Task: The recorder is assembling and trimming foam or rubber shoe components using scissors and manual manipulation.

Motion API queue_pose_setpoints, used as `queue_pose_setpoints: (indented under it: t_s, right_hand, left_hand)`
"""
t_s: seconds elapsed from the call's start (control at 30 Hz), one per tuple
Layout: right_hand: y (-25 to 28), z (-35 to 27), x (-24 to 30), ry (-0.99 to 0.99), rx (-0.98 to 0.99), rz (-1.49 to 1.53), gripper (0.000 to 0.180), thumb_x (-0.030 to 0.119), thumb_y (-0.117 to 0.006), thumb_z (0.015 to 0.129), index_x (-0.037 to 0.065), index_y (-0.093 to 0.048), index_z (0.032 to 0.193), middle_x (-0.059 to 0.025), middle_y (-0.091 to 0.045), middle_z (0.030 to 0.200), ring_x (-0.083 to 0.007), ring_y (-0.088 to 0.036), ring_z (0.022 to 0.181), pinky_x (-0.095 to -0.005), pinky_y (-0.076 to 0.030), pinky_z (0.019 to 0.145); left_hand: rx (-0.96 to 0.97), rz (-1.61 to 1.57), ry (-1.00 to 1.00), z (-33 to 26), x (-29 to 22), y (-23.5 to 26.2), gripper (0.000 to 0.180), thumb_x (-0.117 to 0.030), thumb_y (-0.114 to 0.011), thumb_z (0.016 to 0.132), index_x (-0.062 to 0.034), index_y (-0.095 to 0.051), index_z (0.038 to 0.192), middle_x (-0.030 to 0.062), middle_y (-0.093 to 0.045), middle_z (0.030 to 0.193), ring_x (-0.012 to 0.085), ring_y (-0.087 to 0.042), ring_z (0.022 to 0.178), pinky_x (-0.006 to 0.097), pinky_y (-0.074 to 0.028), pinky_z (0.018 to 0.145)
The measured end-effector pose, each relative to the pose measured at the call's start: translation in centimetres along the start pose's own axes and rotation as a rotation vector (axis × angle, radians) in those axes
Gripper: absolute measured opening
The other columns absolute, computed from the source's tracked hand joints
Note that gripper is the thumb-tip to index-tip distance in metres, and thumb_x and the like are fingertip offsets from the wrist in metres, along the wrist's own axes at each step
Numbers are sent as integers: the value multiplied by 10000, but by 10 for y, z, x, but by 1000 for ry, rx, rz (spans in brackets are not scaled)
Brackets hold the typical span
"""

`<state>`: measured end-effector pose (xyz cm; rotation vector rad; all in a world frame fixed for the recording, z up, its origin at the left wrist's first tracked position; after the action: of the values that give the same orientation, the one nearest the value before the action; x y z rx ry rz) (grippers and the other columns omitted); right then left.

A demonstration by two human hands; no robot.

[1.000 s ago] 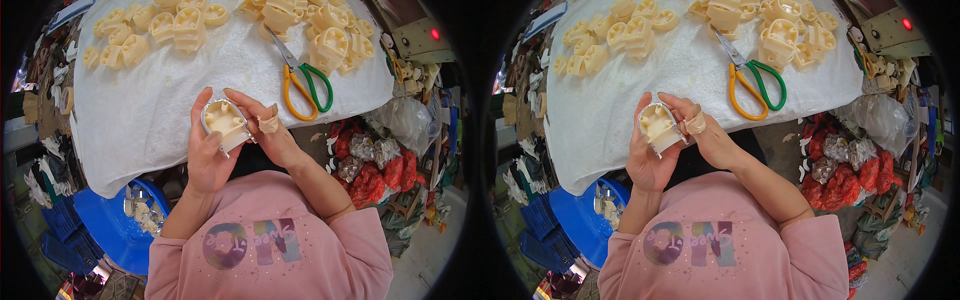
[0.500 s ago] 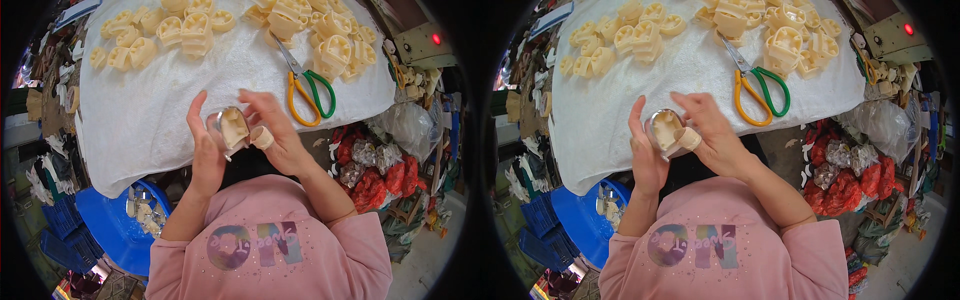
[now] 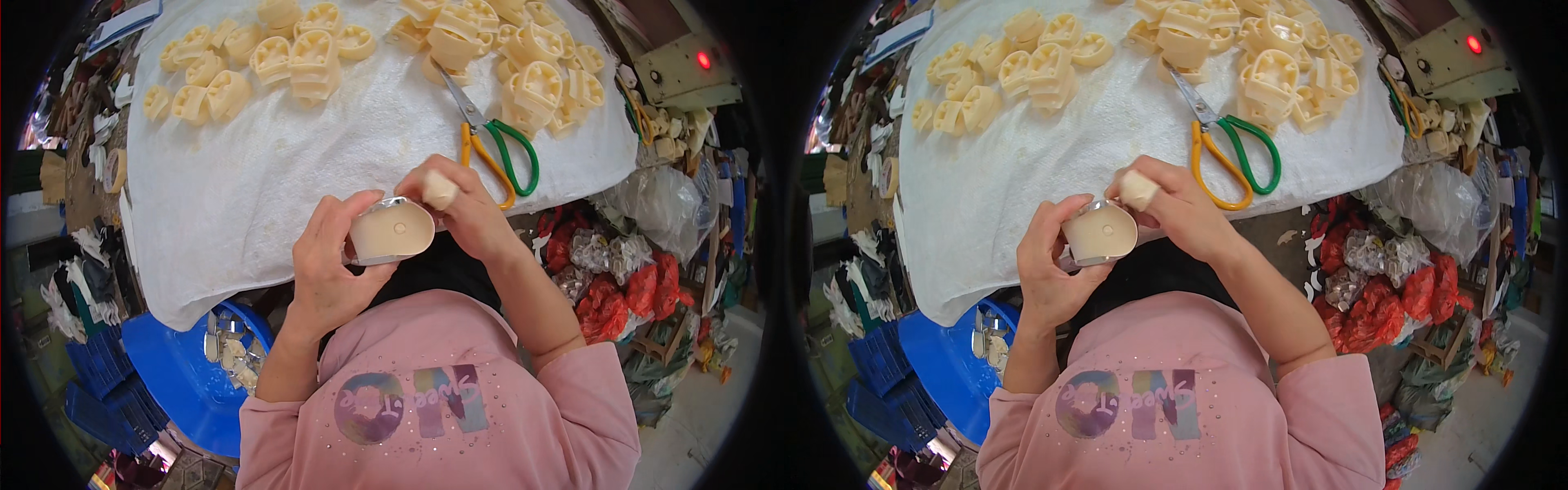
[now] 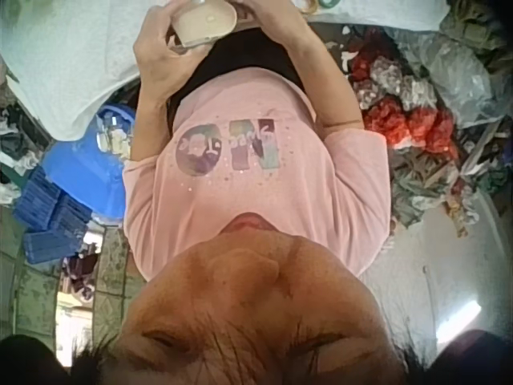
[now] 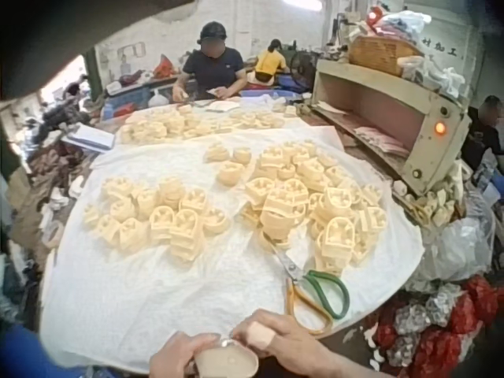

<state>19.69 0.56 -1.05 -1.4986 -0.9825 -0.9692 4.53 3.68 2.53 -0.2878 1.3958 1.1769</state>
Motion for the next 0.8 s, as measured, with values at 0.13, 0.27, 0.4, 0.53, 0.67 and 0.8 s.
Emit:
queue_pose_setpoints:
  t_s: [0.13, 0.27, 0.4, 0.53, 0.67, 0.8]
  right_hand:
    - [4, 3, -10, -200, 142, 92, 171, 186, -590, 874, 38, -523, 819, -8, -574, 805, -82, -520, 689, -235, -423, 591]
    - [-5, -2, 18, 215, 239, -559, 174, 196, -593, 867, 33, -553, 821, -33, -577, 725, -126, -548, 658, -274, -427, 569]
    - [-13, -5, 21, 357, 103, -812, 150, 186, -551, 884, 43, -588, 856, -31, -585, 743, -128, -561, 696, -279, -439, 596]
    - [-2, -8, 6, 18, 108, -197, 205, 195, -487, 925, 42, -615, 974, -3, -571, 799, -97, -543, 725, -268, -446, 594]
    - [-5, -12, -1, -71, 116, 39, 239, 202, -493, 924, 29, -585, 1061, -46, -587, 747, -114, -547, 681, -265, -451, 603]
    - [-14, -14, 15, 264, -56, -428, 246, 216, -483, 932, 22, -585, 1044, -70, -619, 772, -141, -580, 707, -271, -462, 619]
  left_hand:
    - [-21, 36, -102, 6, -10, -2, 548, -9, -757, 571, -53, -562, 1082, 62, -525, 782, 148, -516, 595, 250, -411, 458]
    - [6, 44, -119, 6, -12, -6, 560, -19, -772, 543, -49, -564, 1063, 66, -538, 766, 157, -515, 580, 247, -419, 464]
    - [-81, 55, -68, 2, -5, -7, 545, -60, -803, 519, -25, -549, 1000, 78, -555, 757, 185, -548, 556, 267, -451, 485]
    - [-104, 193, -142, 3, -13, -9, 573, -74, -812, 512, -23, -497, 988, 85, -586, 791, 137, -602, 650, 226, -461, 548]
    - [-188, 245, -161, 0, -16, -9, 570, -94, -821, 516, -16, -500, 980, 99, -597, 787, 159, -620, 636, 258, -487, 552]
    - [-274, 391, -169, -4, -26, -17, 583, -113, -833, 526, -13, -495, 991, 111, -610, 806, 200, -645, 655, 281, -510, 564]
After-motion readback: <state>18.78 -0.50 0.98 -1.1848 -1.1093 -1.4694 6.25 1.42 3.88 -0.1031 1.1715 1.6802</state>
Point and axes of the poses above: each hand's wrist, its own z-axis towards the middle knuckle, its own y-axis out of the back of the hand, x = y × z, the point moved 6 cm from there along z, towards the middle knuckle
